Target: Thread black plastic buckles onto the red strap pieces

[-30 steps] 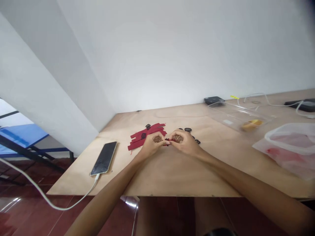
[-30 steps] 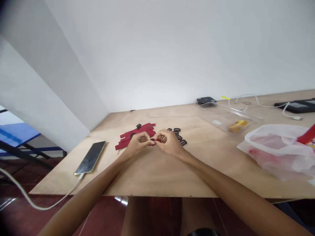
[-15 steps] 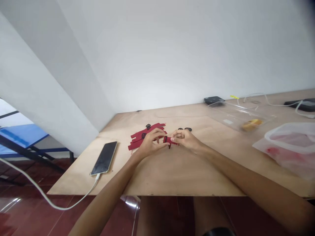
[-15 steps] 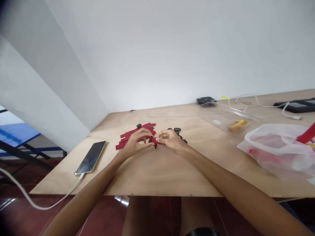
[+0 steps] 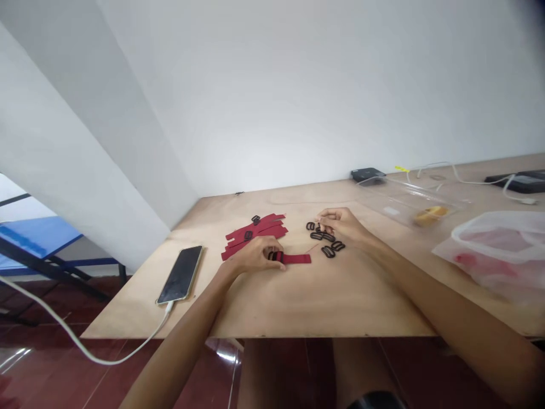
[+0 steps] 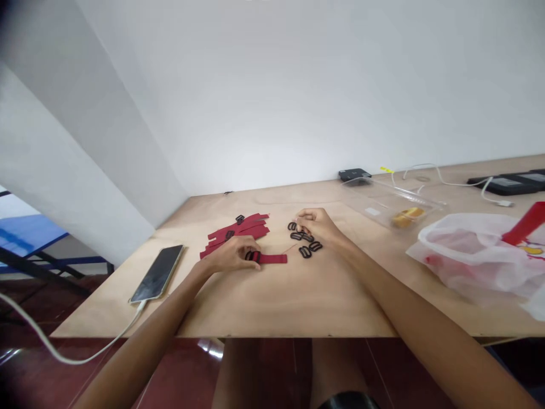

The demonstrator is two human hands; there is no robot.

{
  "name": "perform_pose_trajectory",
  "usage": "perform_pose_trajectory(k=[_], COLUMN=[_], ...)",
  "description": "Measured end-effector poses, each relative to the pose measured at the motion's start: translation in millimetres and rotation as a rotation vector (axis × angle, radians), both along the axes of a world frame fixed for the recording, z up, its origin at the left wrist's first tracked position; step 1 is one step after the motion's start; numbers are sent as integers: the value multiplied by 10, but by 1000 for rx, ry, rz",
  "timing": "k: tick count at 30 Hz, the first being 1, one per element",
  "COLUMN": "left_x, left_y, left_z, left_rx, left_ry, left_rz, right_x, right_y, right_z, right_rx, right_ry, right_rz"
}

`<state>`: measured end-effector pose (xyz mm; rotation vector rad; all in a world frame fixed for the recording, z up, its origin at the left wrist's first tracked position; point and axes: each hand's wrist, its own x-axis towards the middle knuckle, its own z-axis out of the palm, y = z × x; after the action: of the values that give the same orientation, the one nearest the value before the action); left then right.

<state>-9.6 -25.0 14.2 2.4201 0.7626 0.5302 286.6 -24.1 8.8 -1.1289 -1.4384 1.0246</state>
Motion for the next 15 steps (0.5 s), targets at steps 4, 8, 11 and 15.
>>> perform_pose_trajectory(k=[4,8,11,15], left_x=[-14,-84,-231,-393], left_y=[-21,70,206,320], left_z=[63,83,65,41], left_rx=[-21,156,284,271], left_ry=[38,45,140,220], left_rz=[-48,253,560,640], right_x=[163,160,90,-16], right_y=[88,98,60,-25], right_z=[-32,-74,-96,-112], right_rx=[56,146,270,333], right_ry=[-136,-377,-613,-814], right_rz=[-120,-189,-92,18])
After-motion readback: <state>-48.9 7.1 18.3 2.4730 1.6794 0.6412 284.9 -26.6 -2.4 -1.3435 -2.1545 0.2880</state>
